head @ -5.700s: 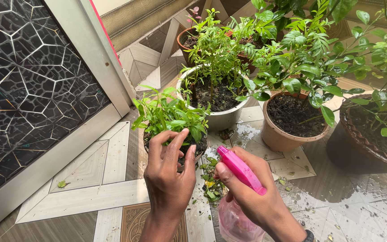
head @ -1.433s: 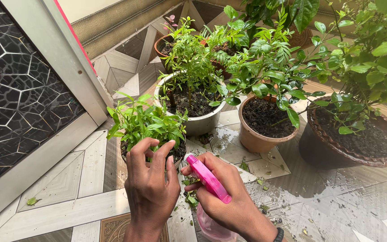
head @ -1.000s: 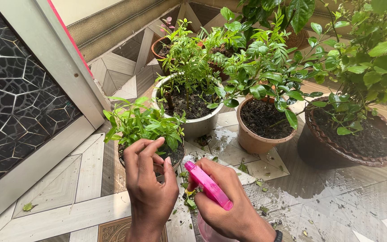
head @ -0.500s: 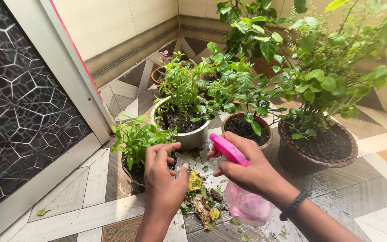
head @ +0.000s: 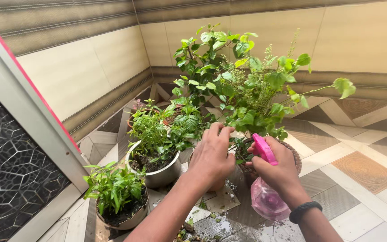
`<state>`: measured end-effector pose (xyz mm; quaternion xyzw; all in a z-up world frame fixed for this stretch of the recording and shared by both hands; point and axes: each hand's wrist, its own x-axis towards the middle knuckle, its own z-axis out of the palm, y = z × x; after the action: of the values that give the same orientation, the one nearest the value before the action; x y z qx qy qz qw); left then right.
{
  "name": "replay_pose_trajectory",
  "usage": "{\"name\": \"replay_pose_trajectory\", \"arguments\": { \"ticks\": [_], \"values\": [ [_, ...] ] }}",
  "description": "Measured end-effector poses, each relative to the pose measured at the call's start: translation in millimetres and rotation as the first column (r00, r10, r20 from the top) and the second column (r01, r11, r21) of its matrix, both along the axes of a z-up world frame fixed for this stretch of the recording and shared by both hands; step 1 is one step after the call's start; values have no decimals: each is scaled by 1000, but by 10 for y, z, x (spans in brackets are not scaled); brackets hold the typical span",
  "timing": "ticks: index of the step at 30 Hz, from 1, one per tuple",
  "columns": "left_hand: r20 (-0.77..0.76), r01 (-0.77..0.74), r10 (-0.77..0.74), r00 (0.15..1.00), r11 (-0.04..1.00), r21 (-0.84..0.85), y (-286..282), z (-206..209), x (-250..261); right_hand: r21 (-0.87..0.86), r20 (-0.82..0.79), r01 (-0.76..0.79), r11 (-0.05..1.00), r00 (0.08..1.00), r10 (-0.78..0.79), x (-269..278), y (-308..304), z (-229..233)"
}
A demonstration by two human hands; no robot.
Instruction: The person holds a spray bottle and sprays water onto various potted plants on a balcony, occasionally using their other hand to move leaves or check the soil.
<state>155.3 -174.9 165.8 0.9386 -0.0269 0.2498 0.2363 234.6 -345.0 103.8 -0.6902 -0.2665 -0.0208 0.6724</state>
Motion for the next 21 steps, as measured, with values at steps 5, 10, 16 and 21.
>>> {"name": "replay_pose_trajectory", "arguments": {
  "ticks": [5, 10, 16, 21],
  "values": [
    [-40, 21, -15, 999, 988, 150, -241, 80, 365, -141, -55, 219, 965, 972, -229, 36, -155, 95],
    [-44, -6, 14, 999, 985, 174, -402, 133, 528, -234, 196, 365, 901, 926, -324, 98, -237, 154],
    [-4, -36, 37, 999, 990, 137, -463, 125, 597, 0, 75, 171, 985, 983, -170, 158, -314, 138],
    [-38, -43, 49, 998, 987, 153, -472, 131, 588, -60, -121, 250, 967, 959, -255, 133, -325, 172]
  ]
}}
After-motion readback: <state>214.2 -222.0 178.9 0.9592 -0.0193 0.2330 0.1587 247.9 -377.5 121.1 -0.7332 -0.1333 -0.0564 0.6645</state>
